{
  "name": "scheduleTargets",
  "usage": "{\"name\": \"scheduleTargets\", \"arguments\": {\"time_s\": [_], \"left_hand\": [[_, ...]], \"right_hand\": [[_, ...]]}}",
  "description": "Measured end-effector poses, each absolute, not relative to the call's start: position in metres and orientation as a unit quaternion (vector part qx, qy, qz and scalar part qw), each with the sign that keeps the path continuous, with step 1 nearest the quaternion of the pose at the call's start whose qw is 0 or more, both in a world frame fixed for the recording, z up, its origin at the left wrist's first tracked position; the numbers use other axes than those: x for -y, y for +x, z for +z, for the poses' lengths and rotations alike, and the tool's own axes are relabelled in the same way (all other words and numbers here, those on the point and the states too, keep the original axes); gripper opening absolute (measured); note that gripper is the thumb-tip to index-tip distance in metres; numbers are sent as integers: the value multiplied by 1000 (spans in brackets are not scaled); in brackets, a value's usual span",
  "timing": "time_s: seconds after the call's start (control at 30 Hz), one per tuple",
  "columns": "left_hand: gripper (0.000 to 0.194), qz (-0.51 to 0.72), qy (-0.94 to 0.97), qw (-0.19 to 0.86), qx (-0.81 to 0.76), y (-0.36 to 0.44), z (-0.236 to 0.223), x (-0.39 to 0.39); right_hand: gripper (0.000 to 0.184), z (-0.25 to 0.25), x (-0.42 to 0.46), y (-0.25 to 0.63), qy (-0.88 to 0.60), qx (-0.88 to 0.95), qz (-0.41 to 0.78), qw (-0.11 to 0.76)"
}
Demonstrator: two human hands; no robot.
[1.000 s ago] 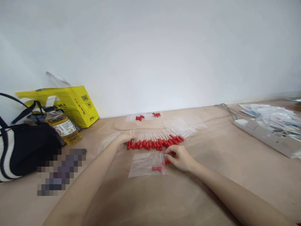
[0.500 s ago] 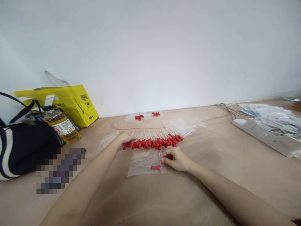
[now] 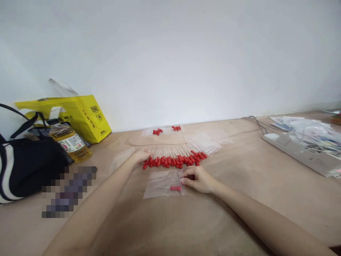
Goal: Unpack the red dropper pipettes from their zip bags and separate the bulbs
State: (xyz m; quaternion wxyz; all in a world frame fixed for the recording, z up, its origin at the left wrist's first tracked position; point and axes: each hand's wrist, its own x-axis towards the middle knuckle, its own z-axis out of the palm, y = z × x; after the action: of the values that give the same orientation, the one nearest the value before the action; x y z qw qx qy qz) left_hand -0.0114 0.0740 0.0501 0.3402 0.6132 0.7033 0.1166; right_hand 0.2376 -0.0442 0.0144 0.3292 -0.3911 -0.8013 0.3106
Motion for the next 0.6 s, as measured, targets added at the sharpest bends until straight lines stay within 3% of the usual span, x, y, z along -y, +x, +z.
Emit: {"name": "scheduleTargets", "arguments": {"time_s": [0.2, 0.6], "left_hand": [[34, 100, 608, 289, -733, -17, 56, -72], [29, 102, 590, 295, -745, -6, 61, -61]], "right_hand": [[12, 16, 43, 240, -404, 815, 292, 297], [14, 23, 44, 248, -388, 835, 291, 260]]}}
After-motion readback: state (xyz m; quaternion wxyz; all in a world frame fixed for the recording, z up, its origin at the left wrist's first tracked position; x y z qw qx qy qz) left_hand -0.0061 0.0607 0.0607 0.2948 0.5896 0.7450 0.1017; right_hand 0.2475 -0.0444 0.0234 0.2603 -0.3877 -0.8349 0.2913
